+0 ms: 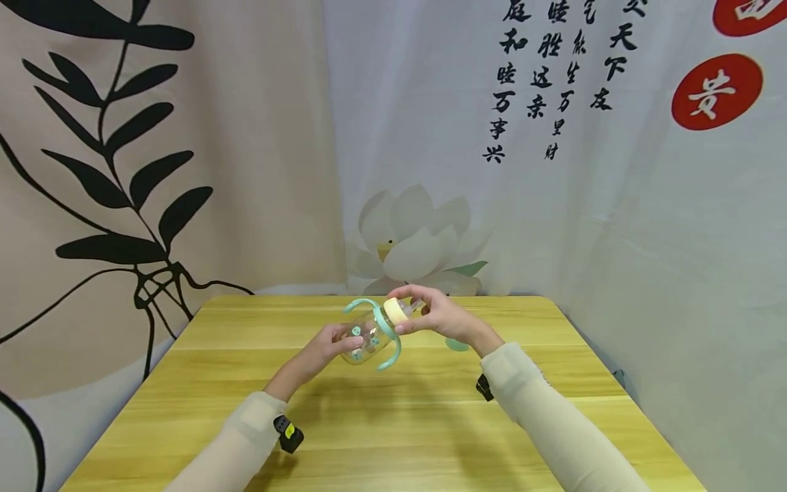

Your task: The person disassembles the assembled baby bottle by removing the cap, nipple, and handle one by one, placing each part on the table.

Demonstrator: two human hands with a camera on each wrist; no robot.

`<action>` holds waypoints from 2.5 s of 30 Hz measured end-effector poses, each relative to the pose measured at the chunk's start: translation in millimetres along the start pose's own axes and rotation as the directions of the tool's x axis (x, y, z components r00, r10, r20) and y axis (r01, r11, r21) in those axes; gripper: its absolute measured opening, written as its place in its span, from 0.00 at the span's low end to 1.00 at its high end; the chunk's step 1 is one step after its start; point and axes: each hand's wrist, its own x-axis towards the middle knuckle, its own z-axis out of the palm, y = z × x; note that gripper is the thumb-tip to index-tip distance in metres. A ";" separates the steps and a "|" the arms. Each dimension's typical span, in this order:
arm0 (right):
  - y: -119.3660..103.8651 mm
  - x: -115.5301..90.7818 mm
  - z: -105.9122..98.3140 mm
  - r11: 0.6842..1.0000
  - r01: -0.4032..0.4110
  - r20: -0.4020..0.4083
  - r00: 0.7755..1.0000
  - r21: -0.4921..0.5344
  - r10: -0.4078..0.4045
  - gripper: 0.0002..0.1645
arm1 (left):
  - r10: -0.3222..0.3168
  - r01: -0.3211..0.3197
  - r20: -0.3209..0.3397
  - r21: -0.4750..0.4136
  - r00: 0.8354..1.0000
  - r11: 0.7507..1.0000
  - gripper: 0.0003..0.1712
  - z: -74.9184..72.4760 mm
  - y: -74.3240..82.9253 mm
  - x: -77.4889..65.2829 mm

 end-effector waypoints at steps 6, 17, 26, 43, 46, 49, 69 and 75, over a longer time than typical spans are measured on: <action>0.8 -0.1 -5.7 0.999 -0.025 -0.044 0.999 -0.025 0.024 0.47 | -0.048 0.054 -0.082 0.077 0.995 0.996 0.30 0.6 5.9 0.0; 18.9 -2.8 2.7 0.936 -0.341 -0.232 0.907 0.088 0.353 0.42 | 0.218 -0.035 -0.332 0.479 0.918 0.877 0.42 13.0 8.0 13.2; 37.0 -6.2 5.1 0.922 -0.318 -0.139 0.925 0.222 0.353 0.38 | 0.273 -0.056 -0.314 0.558 0.909 0.828 0.44 20.8 7.1 15.5; 39.0 1.5 7.7 0.925 -0.256 -0.198 0.927 0.283 0.317 0.22 | 0.122 0.000 -0.317 0.359 0.941 0.933 0.43 24.8 3.3 11.8; 36.5 1.7 6.7 0.942 -0.220 -0.211 0.938 0.254 0.276 0.22 | 0.053 0.032 -0.319 0.258 0.946 0.966 0.41 24.3 3.3 11.4; 31.4 0.7 5.2 0.956 -0.179 -0.214 0.949 0.233 0.230 0.25 | -0.002 0.065 -0.307 0.194 0.952 0.979 0.38 23.0 3.6 11.5; 15.9 -2.0 -3.7 0.979 -0.157 -0.183 0.967 0.127 0.179 0.28 | -0.086 0.098 -0.180 0.061 0.980 0.993 0.34 14.0 -4.5 3.3; 7.4 -1.4 -13.1 0.984 -0.137 -0.205 0.966 0.112 0.158 0.27 | -0.097 0.108 -0.191 0.049 0.977 0.993 0.37 11.6 -8.2 0.7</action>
